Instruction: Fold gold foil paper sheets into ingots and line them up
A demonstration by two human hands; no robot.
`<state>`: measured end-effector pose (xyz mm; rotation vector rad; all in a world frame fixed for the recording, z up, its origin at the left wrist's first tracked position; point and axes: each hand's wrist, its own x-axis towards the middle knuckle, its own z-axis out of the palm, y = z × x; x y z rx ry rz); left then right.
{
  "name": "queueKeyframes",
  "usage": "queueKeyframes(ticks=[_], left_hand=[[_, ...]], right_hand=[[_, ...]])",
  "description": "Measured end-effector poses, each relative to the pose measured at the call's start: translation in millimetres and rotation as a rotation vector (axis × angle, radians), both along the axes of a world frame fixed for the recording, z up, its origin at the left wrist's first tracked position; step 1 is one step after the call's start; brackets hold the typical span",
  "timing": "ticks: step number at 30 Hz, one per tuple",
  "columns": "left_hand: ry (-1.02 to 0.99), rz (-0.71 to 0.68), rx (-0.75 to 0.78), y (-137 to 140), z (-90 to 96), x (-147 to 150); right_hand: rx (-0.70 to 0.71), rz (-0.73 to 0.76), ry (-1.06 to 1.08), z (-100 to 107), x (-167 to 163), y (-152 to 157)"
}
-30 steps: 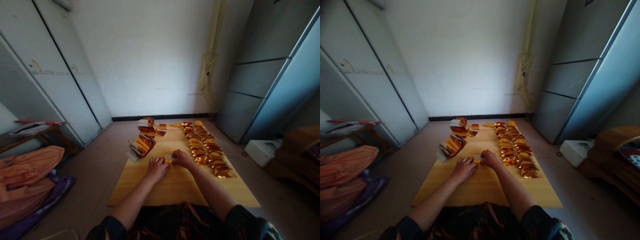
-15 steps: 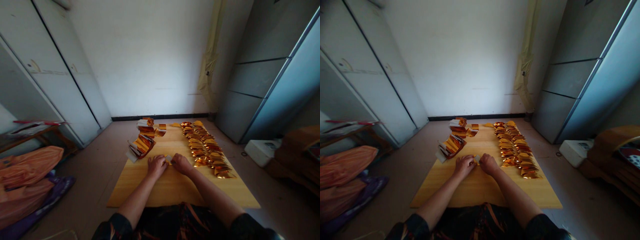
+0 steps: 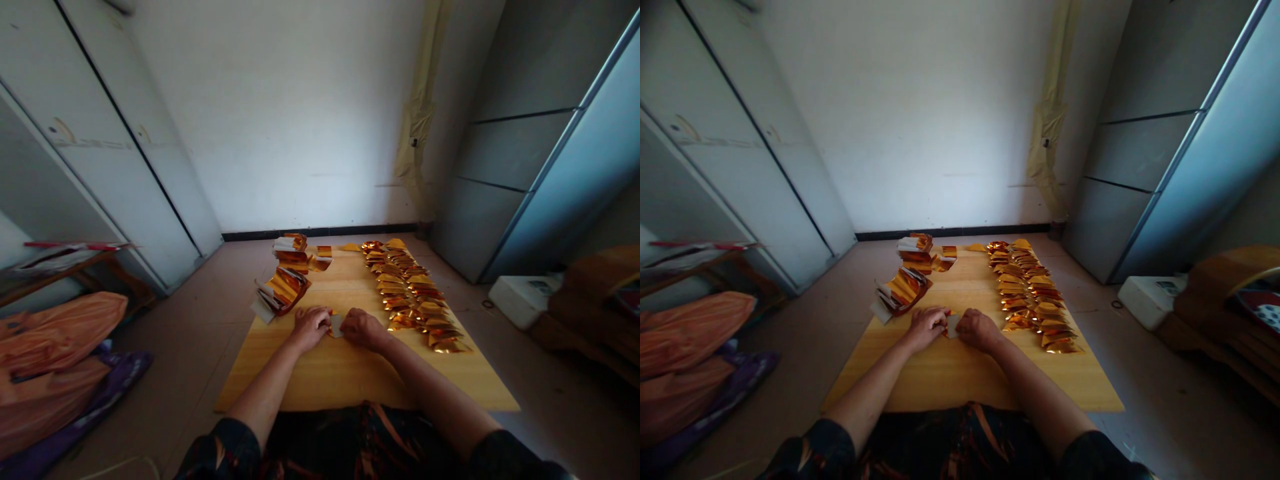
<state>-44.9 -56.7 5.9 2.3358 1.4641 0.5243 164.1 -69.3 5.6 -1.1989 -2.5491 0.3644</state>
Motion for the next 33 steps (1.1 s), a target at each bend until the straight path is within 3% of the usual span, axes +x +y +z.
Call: queueKeyframes(ticks=[12, 26, 33], left_hand=[[0.057, -0.016, 0.007, -3.0, 0.8, 0.5], [0.071, -0.048, 0.028, -1.7, -1.7, -1.9], [0.048, -0.045, 0.006, -2.3, 1.0, -1.9]], right_hand=[[0.142, 0.021, -0.003, -12.7, -10.1, 4.1], [-0.025, 0.109, 0.315, -13.6, -7.5, 12.8], [-0.119, 0.069, 0.285, -12.4, -6.6, 21.6]])
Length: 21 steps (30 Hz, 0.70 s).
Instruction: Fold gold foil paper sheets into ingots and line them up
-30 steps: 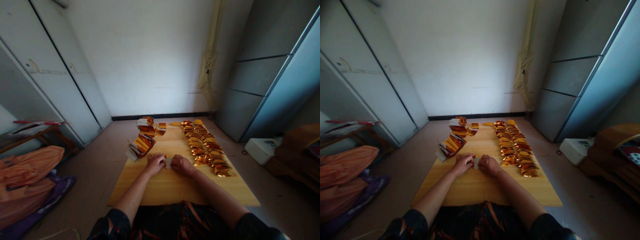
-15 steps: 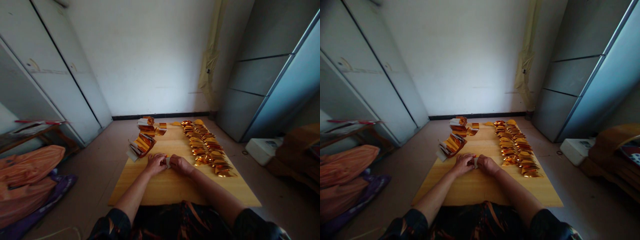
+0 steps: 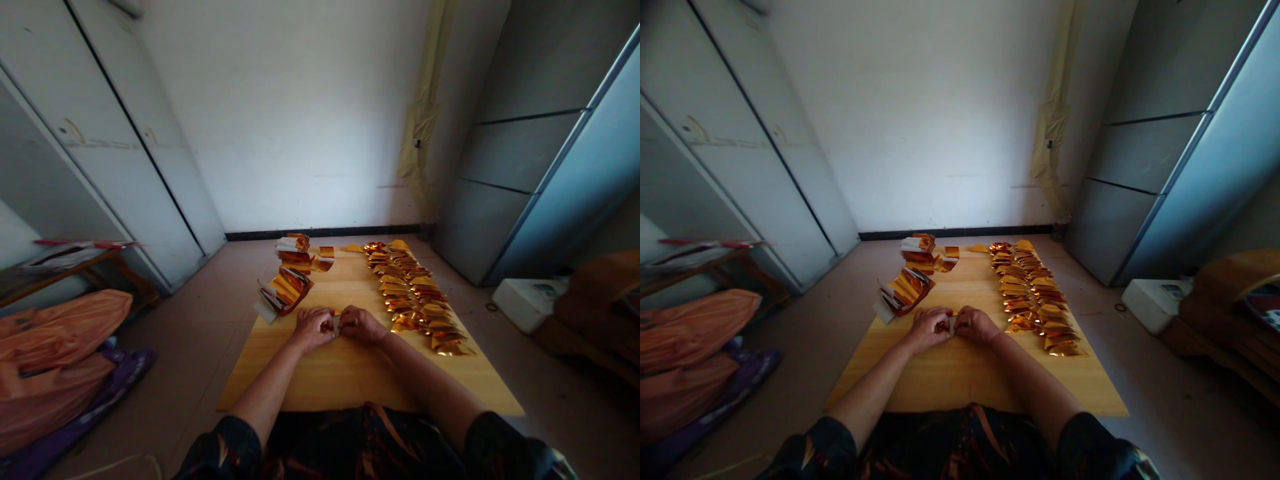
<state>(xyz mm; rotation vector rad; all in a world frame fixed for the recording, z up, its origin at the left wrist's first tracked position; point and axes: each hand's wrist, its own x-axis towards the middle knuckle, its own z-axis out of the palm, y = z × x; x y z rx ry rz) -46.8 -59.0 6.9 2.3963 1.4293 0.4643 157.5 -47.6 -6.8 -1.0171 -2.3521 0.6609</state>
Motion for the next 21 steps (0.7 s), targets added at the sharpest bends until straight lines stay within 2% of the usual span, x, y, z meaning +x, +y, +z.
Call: queueKeyframes(ticks=[9, 14, 21], left_hand=[[-0.003, -0.018, 0.01, 2.2, -2.3, -0.6], [0.005, 0.005, -0.019, 3.1, -2.4, 0.0], [-0.019, 0.034, -0.023, 2.8, -2.0, 1.3]], right_hand=[[-0.042, -0.196, -0.363, 20.2, -16.8, 2.1], [0.012, -0.21, -0.425, 26.4, -21.2, -2.3], [0.016, -0.222, -0.419, 22.6, -21.8, 0.2]])
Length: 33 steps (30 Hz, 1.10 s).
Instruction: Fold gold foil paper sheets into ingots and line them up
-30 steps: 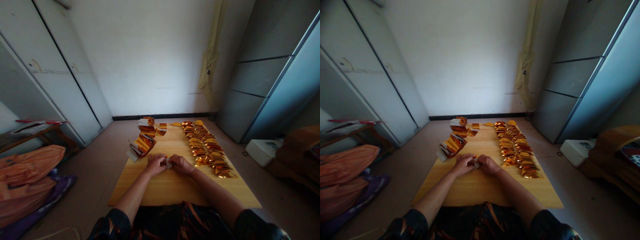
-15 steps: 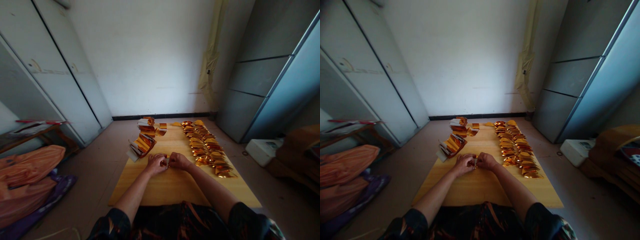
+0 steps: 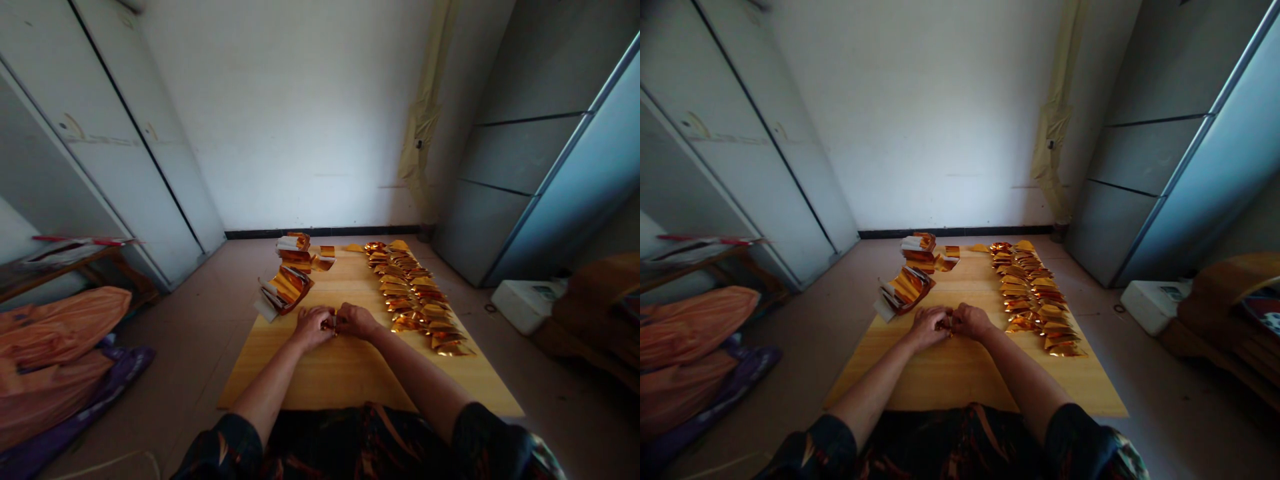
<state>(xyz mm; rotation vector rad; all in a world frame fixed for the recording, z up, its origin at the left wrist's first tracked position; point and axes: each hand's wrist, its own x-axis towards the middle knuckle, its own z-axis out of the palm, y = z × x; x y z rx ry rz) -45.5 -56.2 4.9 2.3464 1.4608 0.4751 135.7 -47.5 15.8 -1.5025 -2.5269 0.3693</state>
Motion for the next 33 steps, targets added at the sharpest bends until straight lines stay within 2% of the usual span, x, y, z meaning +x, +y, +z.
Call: queueKeyframes(ticks=[6, 11, 17, 26, 29, 33], left_hand=[[-0.034, 0.026, 0.023, -0.2, -0.6, 4.3], [-0.039, 0.059, 0.002, -1.8, 1.5, 6.8], [-0.06, 0.056, 0.01, -2.9, 2.0, 7.4], [-0.044, 0.075, 0.056, -3.6, -1.5, 9.2], [-0.005, 0.14, 0.113, -8.6, -0.3, 15.8], [0.065, 0.252, 0.173, -17.5, 2.8, 27.3]], right_hand=[[-0.031, -0.022, 0.049, -0.6, 1.2, 4.5], [-0.072, -0.043, 0.187, -3.1, 5.4, 8.8], [-0.047, -0.093, 0.274, -6.6, 8.5, 8.3], [0.044, -0.153, 0.264, -9.1, 5.2, 4.0], [0.068, -0.161, 0.317, -8.2, 6.4, -1.2], [0.005, -0.179, 0.426, -6.8, 2.3, -15.3]])
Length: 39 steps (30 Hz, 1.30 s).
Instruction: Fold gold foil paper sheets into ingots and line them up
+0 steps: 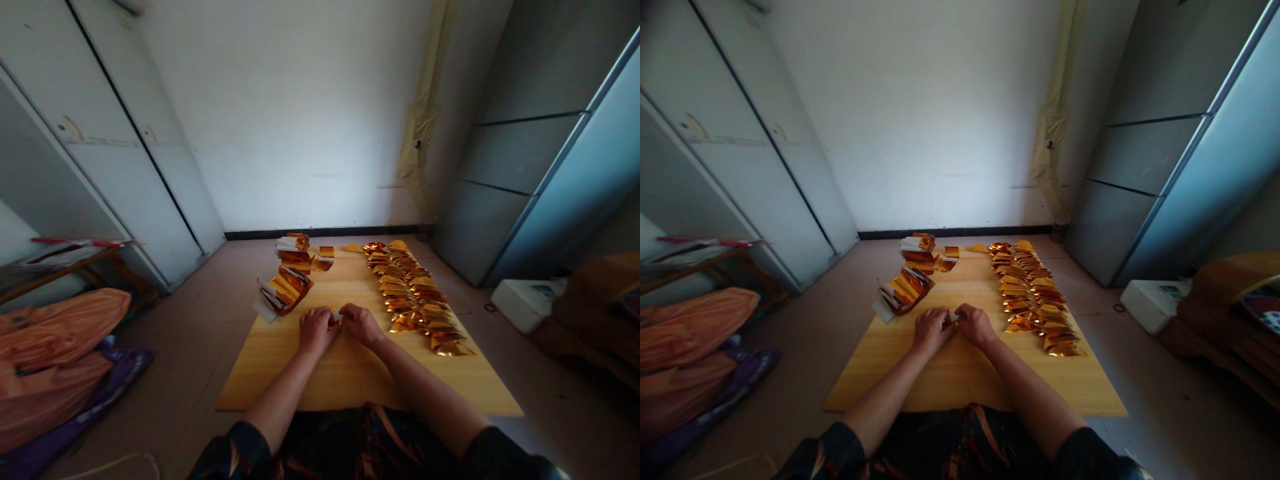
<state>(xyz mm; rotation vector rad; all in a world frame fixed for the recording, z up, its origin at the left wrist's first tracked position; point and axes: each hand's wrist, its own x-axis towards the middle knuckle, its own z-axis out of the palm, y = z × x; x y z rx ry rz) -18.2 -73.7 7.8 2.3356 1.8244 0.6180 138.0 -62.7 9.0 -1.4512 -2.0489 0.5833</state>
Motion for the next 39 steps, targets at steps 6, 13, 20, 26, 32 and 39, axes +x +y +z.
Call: queueKeyframes(ticks=[6, 13, 20, 26, 32, 39], left_hand=[[0.049, 0.02, -0.016, -4.0, 4.4, 4.4], [0.038, -0.248, -0.126, 14.1, 6.4, -30.3], [0.076, -0.333, -0.065, 22.5, 3.6, -40.2], [0.119, -0.304, 0.001, 17.7, 6.1, -31.5], [0.094, -0.309, -0.034, 24.7, 6.9, -34.0], [0.14, -0.41, 0.022, 26.7, 9.1, -36.5]], right_hand=[[0.022, -0.031, -0.282, 7.0, -6.0, -20.2], [0.148, 0.101, -0.453, 8.5, -6.2, -29.0], [0.183, 0.109, -0.495, 8.0, -4.0, -21.2], [0.199, 0.072, -0.515, 6.4, -4.9, -21.7], [0.177, 0.06, -0.523, 5.6, -5.2, -19.8], [0.114, 0.049, -0.527, 17.4, -0.8, -17.4]])
